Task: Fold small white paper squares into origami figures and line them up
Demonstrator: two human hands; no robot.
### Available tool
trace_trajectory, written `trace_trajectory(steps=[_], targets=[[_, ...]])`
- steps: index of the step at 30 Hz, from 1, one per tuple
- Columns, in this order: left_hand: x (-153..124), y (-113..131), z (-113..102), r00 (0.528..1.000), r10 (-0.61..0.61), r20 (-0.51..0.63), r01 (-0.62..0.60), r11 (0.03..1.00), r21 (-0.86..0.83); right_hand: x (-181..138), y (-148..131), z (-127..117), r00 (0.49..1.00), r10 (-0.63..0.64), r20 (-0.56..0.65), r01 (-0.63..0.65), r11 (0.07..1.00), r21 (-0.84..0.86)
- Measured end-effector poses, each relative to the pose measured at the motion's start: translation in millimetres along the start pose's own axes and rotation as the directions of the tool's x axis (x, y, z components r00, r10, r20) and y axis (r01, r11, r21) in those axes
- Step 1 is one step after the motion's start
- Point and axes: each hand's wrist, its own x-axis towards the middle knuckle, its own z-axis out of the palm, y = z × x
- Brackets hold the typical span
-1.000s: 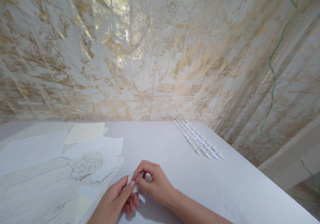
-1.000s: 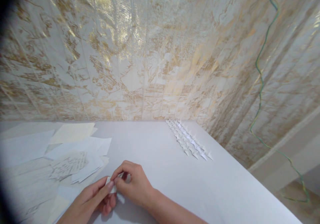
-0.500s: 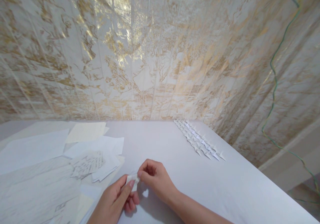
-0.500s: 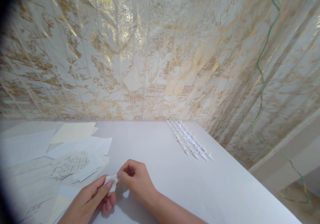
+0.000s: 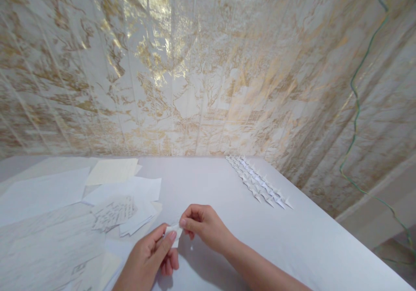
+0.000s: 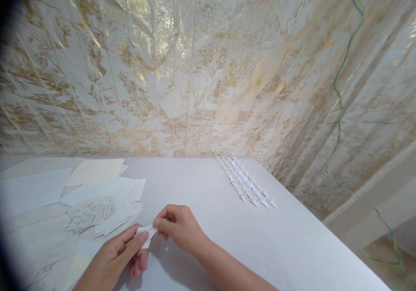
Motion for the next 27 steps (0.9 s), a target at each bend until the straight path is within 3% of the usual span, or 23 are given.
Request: trace_trajectory(steps=[5,17,27], targets=[[-1.5,-0.4,-1.8,1.0,-0.017,-0.001,0.017,1.0,-0.002,-0.8,-4.0,0.2,1.0,0.006,0.009,-0.007,0.998,0.062],[-2.1,0.2,0.7,0.994,-0.084,0.076,0.087,0.996,-0.036,-3.3,-3.2,5.0,0.997,0.076,0.006,-0.076,0.997,-0.001],[-4.8,5.4,2.6,0.999,-0.038,0.037,0.039,0.999,-0.034,-4.4,-2.6,6.9,0.994,-0.09,0.06,0.081,0.987,0.142]])
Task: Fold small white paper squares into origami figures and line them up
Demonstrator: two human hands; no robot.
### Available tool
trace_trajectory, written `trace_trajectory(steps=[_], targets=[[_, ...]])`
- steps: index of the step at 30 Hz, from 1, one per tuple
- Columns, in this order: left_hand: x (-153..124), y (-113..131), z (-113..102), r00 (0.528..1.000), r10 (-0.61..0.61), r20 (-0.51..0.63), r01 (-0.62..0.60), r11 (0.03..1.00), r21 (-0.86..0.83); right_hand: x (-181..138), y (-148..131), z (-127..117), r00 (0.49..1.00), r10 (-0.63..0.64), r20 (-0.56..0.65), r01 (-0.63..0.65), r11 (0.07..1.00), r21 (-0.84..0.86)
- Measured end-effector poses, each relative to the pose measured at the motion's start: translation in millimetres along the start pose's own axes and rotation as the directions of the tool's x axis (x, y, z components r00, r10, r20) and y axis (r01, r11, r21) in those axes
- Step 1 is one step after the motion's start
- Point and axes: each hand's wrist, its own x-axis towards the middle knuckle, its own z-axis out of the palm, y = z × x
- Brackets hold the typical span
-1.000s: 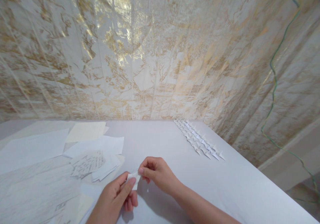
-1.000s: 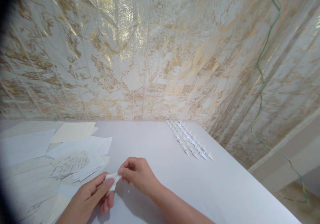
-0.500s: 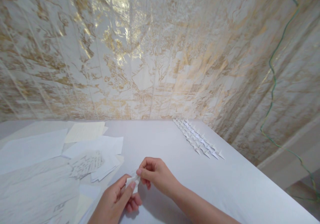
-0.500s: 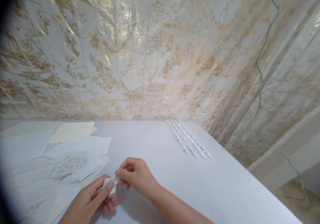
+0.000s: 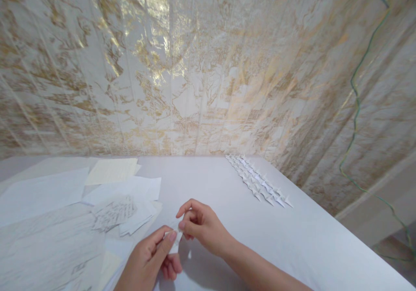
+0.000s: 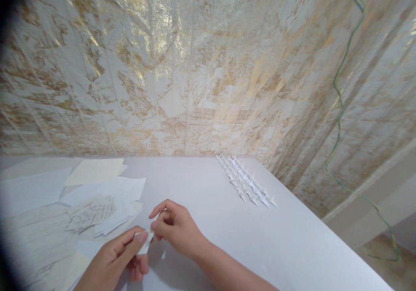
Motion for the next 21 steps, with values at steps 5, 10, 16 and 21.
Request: trace_trajectory(steps=[5,10,16,21], targets=[[0.2,5.8,1.3,0.999,-0.007,0.032,0.008,0.999,-0.051,0.5,-1.8,-3.1,0.999,-0.044,0.024,0.043,0.999,0.025],[0.1,3.9,-2.2,0.999,-0.012,0.042,0.014,0.999,-0.048,0.5,-6.4,-7.8,0.998,-0.05,0.037,0.048,0.996,0.071],[0.5,1.4,-2.4,0.999,-0.006,0.043,0.006,1.0,-0.014,-0.6,-2.8,-5.6,0.995,0.039,0.096,-0.042,0.999,0.028],[4.2,-3.2,-2.7,0.996,0.026,0.084,-0.025,1.0,-0.01,1.3,3.8,-6.5,0.997,0.044,0.057,-0.048,0.996,0.077]])
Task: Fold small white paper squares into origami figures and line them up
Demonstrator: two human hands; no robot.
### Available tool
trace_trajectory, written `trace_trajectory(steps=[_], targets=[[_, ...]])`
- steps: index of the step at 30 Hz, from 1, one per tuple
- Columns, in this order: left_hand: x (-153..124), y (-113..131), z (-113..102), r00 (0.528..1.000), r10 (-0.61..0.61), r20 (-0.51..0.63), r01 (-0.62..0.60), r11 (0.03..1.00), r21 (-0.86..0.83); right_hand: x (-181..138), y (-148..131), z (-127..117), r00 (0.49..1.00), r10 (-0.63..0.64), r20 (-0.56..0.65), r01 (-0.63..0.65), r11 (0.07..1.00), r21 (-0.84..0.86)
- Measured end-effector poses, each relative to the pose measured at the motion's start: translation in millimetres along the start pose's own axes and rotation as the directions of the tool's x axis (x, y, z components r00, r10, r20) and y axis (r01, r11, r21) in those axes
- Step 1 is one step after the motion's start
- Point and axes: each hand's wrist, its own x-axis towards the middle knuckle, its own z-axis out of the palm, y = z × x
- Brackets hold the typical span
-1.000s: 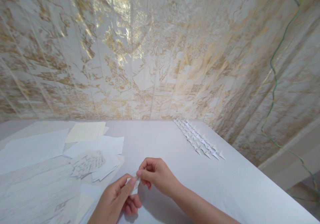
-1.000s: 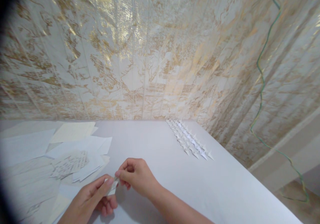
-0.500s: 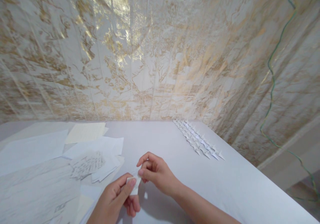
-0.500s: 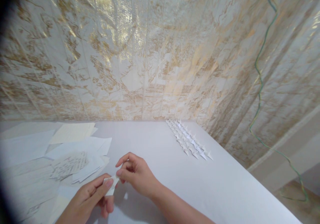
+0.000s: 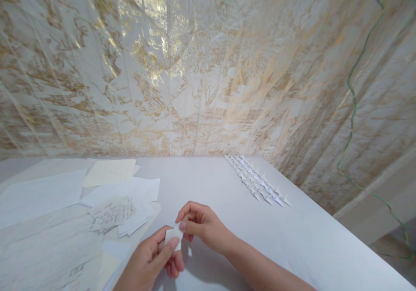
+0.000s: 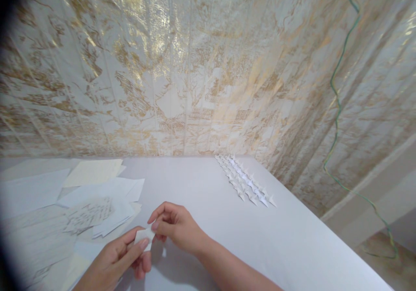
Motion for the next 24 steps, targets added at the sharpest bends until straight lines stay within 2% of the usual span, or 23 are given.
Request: trace_trajectory(steps=[5,7,8,9,10,11,12,14,15,16,17,18,21,22,24], targets=[[5.4,-8.7,-6.7,0.999,-0.006,0.038,0.005,1.0,0.025,2.4,0.5,-7.2,1.0,-0.016,-0.013,0.016,1.0,0.008],[5.7,-7.6,-11.2,0.999,0.038,0.003,-0.038,0.988,0.148,3.2,1.5,-10.6,0.999,-0.043,-0.019,0.042,0.996,-0.077],[5.4,-5.6,-14.1,0.996,0.089,-0.027,-0.078,0.957,0.278,3.5,2.1,-12.0,0.998,-0.063,-0.027,0.058,0.987,-0.151],[5.1,-3.0,-17.3,0.981,0.188,-0.041,-0.148,0.876,0.459,3.8,2.6,-13.3,0.995,-0.087,-0.041,0.075,0.967,-0.244],[5.0,-0.4,-20.8,0.953,0.301,-0.026,-0.215,0.736,0.642,3.8,2.9,-14.1,0.991,-0.119,-0.063,0.09,0.934,-0.346],[5.0,1.9,-24.4,0.904,0.425,0.037,-0.284,0.535,0.796,3.6,3.1,-14.5,0.984,-0.157,-0.085,0.103,0.889,-0.446],[5.3,3.4,-27.8,0.844,0.521,0.13,-0.346,0.343,0.873,3.1,3.1,-14.5,0.975,-0.198,-0.101,0.115,0.838,-0.534],[6.4,3.1,-32.6,0.741,0.617,0.264,-0.404,0.095,0.91,1.4,2.9,-12.9,0.959,-0.269,-0.093,0.143,0.737,-0.66],[6.9,1.6,-33.5,0.709,0.634,0.31,-0.422,0.029,0.906,0.4,2.9,-11.6,0.954,-0.291,-0.074,0.158,0.695,-0.701],[7.0,-0.2,-33.3,0.698,0.63,0.34,-0.431,-0.008,0.902,-0.5,3.0,-10.2,0.952,-0.301,-0.051,0.169,0.66,-0.732],[6.8,-1.6,-32.0,0.707,0.603,0.37,-0.438,-0.038,0.898,-1.3,3.1,-8.7,0.953,-0.3,-0.032,0.174,0.631,-0.756],[6.2,-2.2,-29.6,0.742,0.55,0.383,-0.434,-0.04,0.9,-1.8,3.1,-7.5,0.956,-0.293,-0.019,0.171,0.607,-0.776],[2.3,4.3,-19.8,0.91,0.287,0.3,-0.337,0.088,0.938,-2.1,0.0,-6.3,0.972,-0.235,-0.022,0.115,0.55,-0.827],[0.8,8.8,-16.8,0.941,0.209,0.266,-0.298,0.136,0.945,-2.4,-3.0,-6.6,0.979,-0.203,-0.026,0.086,0.525,-0.847],[-2.0,18.4,-13.0,0.969,0.089,0.232,-0.246,0.226,0.943,-4.6,-12.2,-7.3,0.994,-0.112,-0.014,0.037,0.438,-0.898]])
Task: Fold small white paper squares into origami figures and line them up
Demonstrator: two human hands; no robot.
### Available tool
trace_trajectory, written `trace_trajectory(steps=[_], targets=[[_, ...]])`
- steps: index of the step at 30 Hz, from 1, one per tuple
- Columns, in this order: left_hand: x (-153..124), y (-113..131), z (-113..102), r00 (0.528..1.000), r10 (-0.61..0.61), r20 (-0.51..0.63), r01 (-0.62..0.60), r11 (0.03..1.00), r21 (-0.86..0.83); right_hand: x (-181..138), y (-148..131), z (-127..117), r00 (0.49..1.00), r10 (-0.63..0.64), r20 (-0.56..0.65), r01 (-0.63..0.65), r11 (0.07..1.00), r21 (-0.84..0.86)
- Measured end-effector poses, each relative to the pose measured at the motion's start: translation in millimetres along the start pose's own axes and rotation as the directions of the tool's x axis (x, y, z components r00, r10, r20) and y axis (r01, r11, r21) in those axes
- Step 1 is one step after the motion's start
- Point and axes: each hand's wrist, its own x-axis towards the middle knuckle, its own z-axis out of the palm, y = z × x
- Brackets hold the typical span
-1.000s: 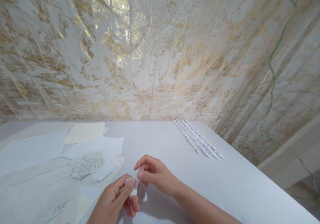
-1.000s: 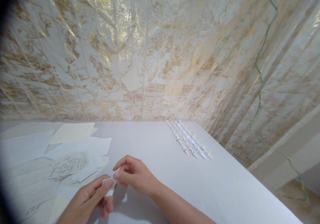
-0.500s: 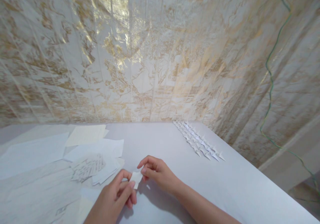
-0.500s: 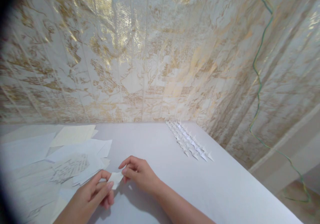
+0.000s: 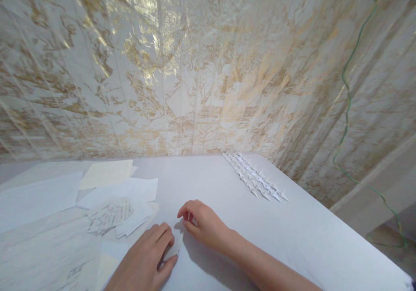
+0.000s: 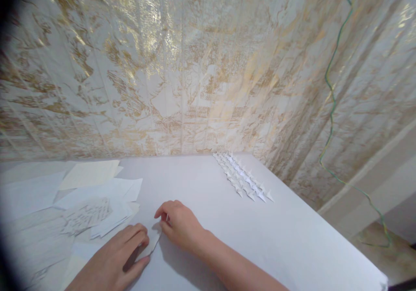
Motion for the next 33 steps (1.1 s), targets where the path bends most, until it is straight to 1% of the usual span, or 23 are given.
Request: trace_trajectory(steps=[2,4,5,7,9,11,13,17,20,22,24,26,28,30,33], targets=[[-1.0,2.1,-6.3,0.996,-0.028,0.083,0.033,0.997,-0.066,-3.6,-6.8,-10.8,0.991,0.007,0.13,0.013,0.988,-0.152],[-2.1,0.5,-8.2,0.991,-0.046,0.129,0.059,0.993,-0.101,-9.0,-16.7,-19.4,0.984,0.047,0.17,0.008,0.951,-0.309],[-2.6,-0.9,-7.5,0.989,-0.055,0.139,0.07,0.992,-0.103,-11.7,-22.1,-21.6,0.98,0.06,0.19,0.007,0.942,-0.336],[-3.6,-3.2,-4.5,0.989,-0.066,0.131,0.077,0.993,-0.087,-15.9,-31.6,-20.7,0.965,0.064,0.255,0.023,0.946,-0.324],[-4.1,-3.9,-1.4,0.995,-0.05,0.09,0.057,0.996,-0.074,-17.4,-36.7,-14.2,0.958,0.066,0.278,0.032,0.942,-0.334],[-3.9,-3.3,0.1,0.999,-0.029,0.045,0.033,0.995,-0.092,-16.6,-35.6,-5.6,0.96,0.074,0.271,0.025,0.938,-0.346],[-2.9,-2.3,-0.3,0.999,-0.027,0.028,0.031,0.991,-0.134,-14.5,-29.5,2.8,0.969,0.045,0.242,0.038,0.944,-0.328],[-0.6,-1.0,-5.1,0.996,-0.022,0.086,0.039,0.979,-0.199,-10.0,-11.7,17.0,0.982,-0.063,0.177,0.102,0.97,-0.221],[0.1,0.4,-10.6,0.992,-0.019,0.124,0.04,0.984,-0.172,-6.1,-2.0,22.2,0.985,-0.108,0.138,0.126,0.984,-0.129],[0.5,1.2,-13.4,0.992,-0.012,0.125,0.029,0.99,-0.138,-4.1,1.1,19.2,0.98,-0.146,0.138,0.159,0.983,-0.092],[1.3,0.4,-14.2,0.993,0.019,0.113,-0.006,0.993,-0.12,-4.0,1.6,10.8,0.961,-0.202,0.191,0.222,0.971,-0.088],[2.3,-2.4,-13.0,0.993,0.069,0.098,-0.057,0.992,-0.114,-6.3,0.2,0.6,0.919,-0.28,0.278,0.316,0.944,-0.091],[3.3,-6.2,-10.7,0.991,0.11,0.071,-0.102,0.989,-0.106,-10.3,-2.4,-6.9,0.891,-0.323,0.319,0.373,0.921,-0.109],[4.1,-9.0,-8.8,0.988,0.145,0.045,-0.14,0.985,-0.1,-14.5,-5.5,-9.1,0.896,-0.328,0.301,0.386,0.909,-0.158],[4.4,-9.8,-6.2,0.984,0.18,0.017,-0.178,0.982,-0.064,-18.5,-9.7,-3.6,0.913,-0.316,0.26,0.378,0.893,-0.244]])
